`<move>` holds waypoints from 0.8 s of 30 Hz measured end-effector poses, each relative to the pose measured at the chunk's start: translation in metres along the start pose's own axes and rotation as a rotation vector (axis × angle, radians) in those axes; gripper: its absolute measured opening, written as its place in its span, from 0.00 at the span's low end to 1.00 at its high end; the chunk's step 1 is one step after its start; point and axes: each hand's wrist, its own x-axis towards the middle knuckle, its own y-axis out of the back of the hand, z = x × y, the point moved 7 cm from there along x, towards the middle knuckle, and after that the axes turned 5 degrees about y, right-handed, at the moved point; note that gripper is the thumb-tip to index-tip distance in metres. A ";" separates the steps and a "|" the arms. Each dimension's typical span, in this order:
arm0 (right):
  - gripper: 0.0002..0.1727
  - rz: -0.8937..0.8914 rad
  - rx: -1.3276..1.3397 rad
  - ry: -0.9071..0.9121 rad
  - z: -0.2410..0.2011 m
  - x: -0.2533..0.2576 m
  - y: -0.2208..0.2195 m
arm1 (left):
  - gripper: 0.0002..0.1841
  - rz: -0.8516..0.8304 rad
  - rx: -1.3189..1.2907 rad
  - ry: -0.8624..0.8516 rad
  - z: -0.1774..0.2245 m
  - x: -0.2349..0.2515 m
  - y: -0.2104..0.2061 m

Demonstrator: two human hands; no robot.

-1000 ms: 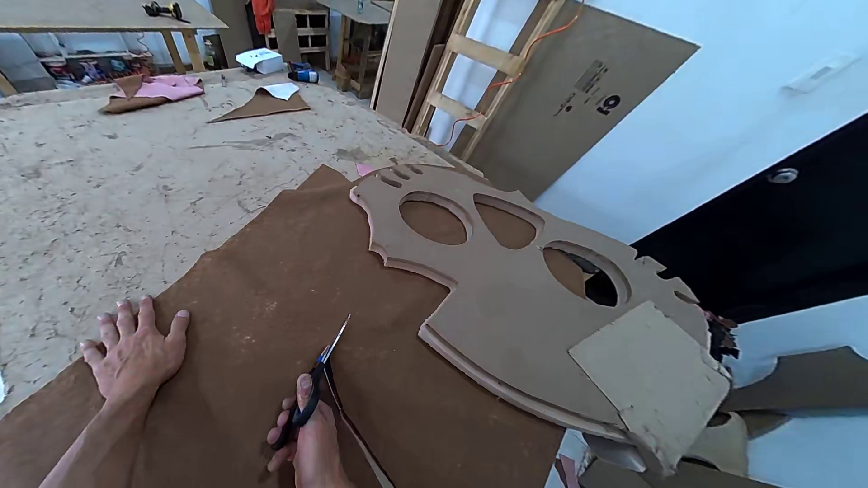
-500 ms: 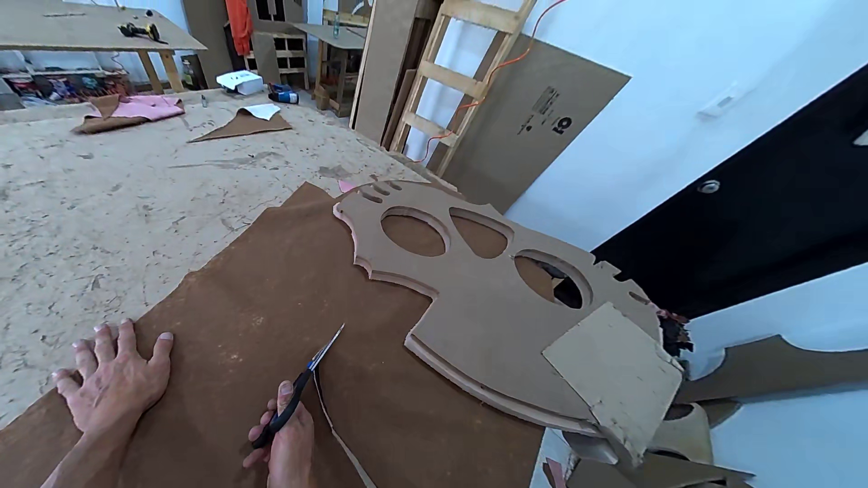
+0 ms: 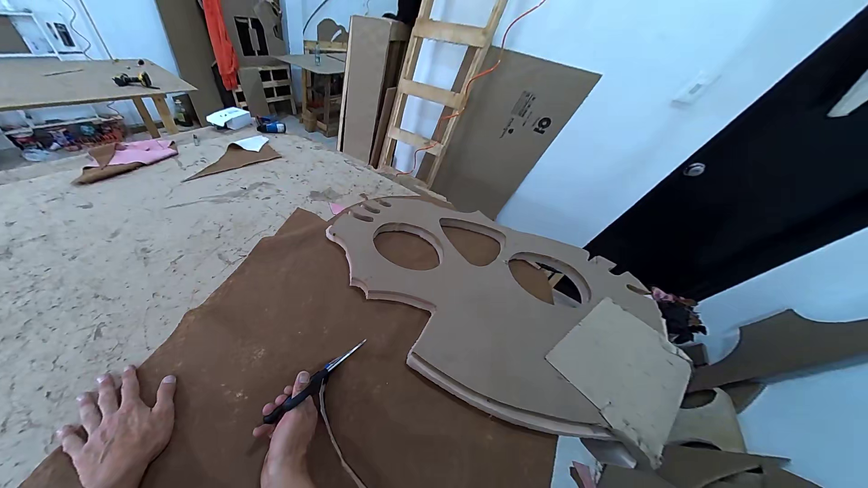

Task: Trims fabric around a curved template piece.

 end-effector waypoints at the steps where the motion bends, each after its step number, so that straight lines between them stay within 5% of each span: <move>1: 0.27 0.015 -0.009 0.017 0.000 0.001 0.000 | 0.49 0.002 -0.010 -0.006 -0.001 0.000 -0.001; 24: 0.25 0.089 0.121 0.097 -0.028 0.030 0.004 | 0.49 0.003 -0.030 0.010 0.003 -0.003 0.002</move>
